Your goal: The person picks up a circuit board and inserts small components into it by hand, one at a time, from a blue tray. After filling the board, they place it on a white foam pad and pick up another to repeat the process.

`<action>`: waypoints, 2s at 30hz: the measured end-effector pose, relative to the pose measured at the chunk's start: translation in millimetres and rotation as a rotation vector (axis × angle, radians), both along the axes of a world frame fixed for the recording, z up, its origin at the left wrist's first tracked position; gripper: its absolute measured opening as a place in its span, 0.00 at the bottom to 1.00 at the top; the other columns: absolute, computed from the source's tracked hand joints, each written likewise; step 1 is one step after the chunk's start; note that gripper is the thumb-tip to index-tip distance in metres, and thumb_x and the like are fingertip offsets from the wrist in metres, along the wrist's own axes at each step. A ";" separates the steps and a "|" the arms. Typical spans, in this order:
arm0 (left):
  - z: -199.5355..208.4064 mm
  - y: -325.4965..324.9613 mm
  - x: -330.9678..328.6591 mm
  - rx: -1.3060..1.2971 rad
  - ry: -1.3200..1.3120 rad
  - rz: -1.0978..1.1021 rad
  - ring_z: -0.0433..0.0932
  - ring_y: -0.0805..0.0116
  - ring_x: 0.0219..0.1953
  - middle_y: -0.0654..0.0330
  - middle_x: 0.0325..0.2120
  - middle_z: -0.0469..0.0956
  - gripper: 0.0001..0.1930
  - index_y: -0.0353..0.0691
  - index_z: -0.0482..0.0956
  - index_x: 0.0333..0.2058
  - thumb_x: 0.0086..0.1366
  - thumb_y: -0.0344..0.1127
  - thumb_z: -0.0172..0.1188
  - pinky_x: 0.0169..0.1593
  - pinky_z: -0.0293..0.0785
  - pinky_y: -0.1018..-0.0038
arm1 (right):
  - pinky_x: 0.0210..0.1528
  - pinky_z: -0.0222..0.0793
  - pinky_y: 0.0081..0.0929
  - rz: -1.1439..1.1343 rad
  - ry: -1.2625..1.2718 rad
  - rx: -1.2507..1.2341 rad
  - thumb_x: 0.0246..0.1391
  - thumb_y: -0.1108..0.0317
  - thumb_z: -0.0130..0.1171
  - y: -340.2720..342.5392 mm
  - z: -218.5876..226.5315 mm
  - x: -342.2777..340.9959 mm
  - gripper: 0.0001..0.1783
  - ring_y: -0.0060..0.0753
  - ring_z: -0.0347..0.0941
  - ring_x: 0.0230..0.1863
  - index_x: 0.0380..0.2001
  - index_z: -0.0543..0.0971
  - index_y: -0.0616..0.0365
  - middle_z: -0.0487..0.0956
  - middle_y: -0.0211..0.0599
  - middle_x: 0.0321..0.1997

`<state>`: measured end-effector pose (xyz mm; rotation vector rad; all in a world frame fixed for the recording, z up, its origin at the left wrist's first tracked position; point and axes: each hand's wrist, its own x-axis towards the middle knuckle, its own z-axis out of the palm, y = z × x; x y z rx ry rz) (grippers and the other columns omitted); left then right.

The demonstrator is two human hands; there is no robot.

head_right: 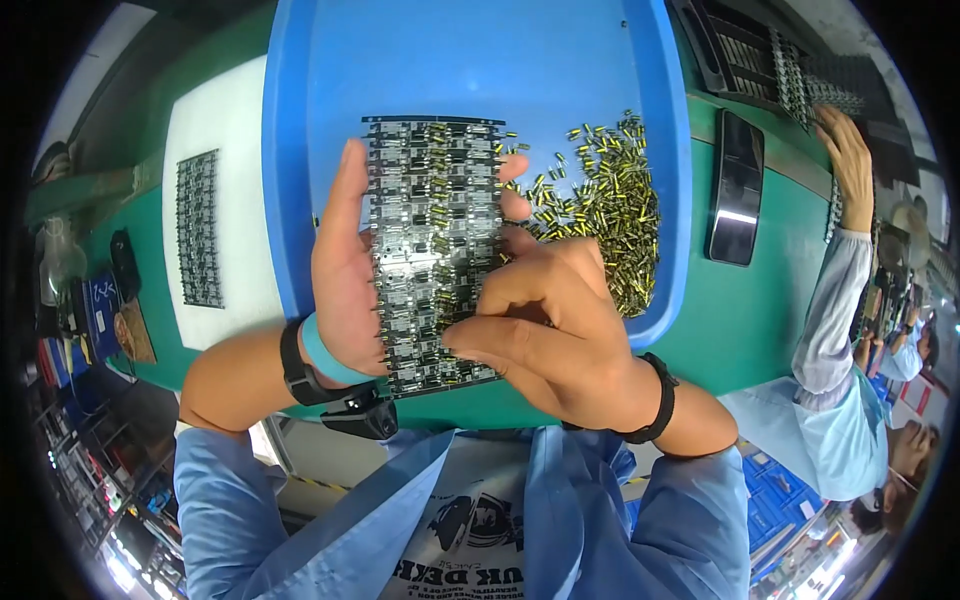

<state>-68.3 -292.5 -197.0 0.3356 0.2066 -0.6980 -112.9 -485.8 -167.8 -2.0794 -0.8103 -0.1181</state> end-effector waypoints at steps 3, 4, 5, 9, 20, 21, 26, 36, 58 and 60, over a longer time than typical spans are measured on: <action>-5.4 4.4 1.1 -0.065 -0.029 -0.007 0.83 0.53 0.53 0.46 0.54 0.81 0.47 0.30 0.69 0.68 0.77 0.72 0.30 0.59 0.81 0.56 | 0.66 0.70 0.48 -0.009 0.026 0.025 0.48 0.72 0.76 4.1 -3.1 -2.7 0.11 0.37 0.69 0.44 0.38 0.91 0.48 0.74 0.29 0.39; -6.0 4.7 1.6 -0.105 -0.029 -0.009 0.83 0.53 0.53 0.46 0.53 0.82 0.47 0.30 0.70 0.67 0.77 0.72 0.30 0.60 0.81 0.57 | 0.66 0.70 0.48 -0.003 0.027 0.023 0.48 0.72 0.76 5.9 -2.6 -2.0 0.11 0.37 0.69 0.44 0.38 0.91 0.48 0.74 0.29 0.39; -6.9 4.8 1.2 -0.145 -0.029 -0.011 0.83 0.53 0.52 0.47 0.52 0.82 0.47 0.30 0.71 0.67 0.77 0.72 0.30 0.60 0.81 0.58 | 0.63 0.70 0.45 -0.004 0.003 0.027 0.45 0.71 0.76 7.5 -2.3 -1.6 0.13 0.37 0.68 0.43 0.38 0.90 0.48 0.75 0.28 0.39; -6.9 5.8 -0.2 -0.188 -0.017 -0.004 0.84 0.53 0.51 0.47 0.51 0.83 0.47 0.31 0.72 0.66 0.77 0.73 0.32 0.60 0.81 0.59 | 0.55 0.71 0.40 -0.008 -0.061 0.033 0.39 0.71 0.77 12.2 -0.5 -1.0 0.17 0.37 0.66 0.41 0.37 0.90 0.50 0.76 0.27 0.38; 12.5 -2.7 0.7 0.003 0.095 0.020 0.85 0.61 0.39 0.54 0.40 0.85 0.42 0.35 0.80 0.55 0.75 0.73 0.42 0.48 0.84 0.65 | 0.58 0.71 0.45 -0.001 -0.141 -0.143 0.42 0.69 0.76 4.6 4.6 -5.3 0.17 0.36 0.70 0.44 0.40 0.90 0.45 0.74 0.26 0.40; 13.0 -3.2 1.9 0.010 0.103 0.020 0.85 0.61 0.39 0.55 0.39 0.85 0.42 0.35 0.80 0.55 0.75 0.73 0.42 0.48 0.84 0.65 | 0.56 0.71 0.44 0.006 -0.157 -0.162 0.41 0.69 0.75 3.6 5.9 -4.1 0.18 0.36 0.70 0.44 0.40 0.91 0.44 0.75 0.25 0.40; 15.7 -7.2 11.2 0.016 0.132 0.025 0.85 0.61 0.38 0.55 0.39 0.85 0.42 0.35 0.81 0.55 0.75 0.73 0.42 0.47 0.84 0.66 | 0.51 0.68 0.40 0.060 -0.201 -0.219 0.37 0.68 0.74 -3.6 10.9 10.4 0.21 0.34 0.70 0.44 0.41 0.91 0.43 0.76 0.23 0.41; 6.5 -8.1 20.3 -0.046 0.160 0.033 0.85 0.60 0.39 0.56 0.39 0.85 0.42 0.35 0.80 0.55 0.75 0.74 0.42 0.47 0.84 0.65 | 0.48 0.63 0.37 0.144 -0.355 -0.234 0.40 0.57 0.75 -8.7 1.7 26.8 0.19 0.30 0.71 0.44 0.41 0.92 0.42 0.79 0.19 0.41; -0.6 -1.4 6.4 -0.304 -0.014 -0.084 0.74 0.55 0.55 0.53 0.57 0.75 0.51 0.32 0.53 0.76 0.75 0.75 0.33 0.61 0.75 0.32 | 0.47 0.74 0.39 0.084 0.080 -0.386 0.51 0.76 0.71 -36.1 -4.9 31.9 0.06 0.46 0.78 0.43 0.33 0.84 0.60 0.81 0.34 0.42; -0.4 -2.4 6.7 -0.292 -0.013 -0.078 0.74 0.55 0.55 0.54 0.57 0.75 0.51 0.32 0.53 0.76 0.75 0.75 0.33 0.61 0.76 0.33 | 0.47 0.75 0.39 0.106 0.073 -0.418 0.50 0.77 0.71 -37.6 -5.0 33.2 0.07 0.48 0.79 0.44 0.34 0.84 0.61 0.82 0.36 0.42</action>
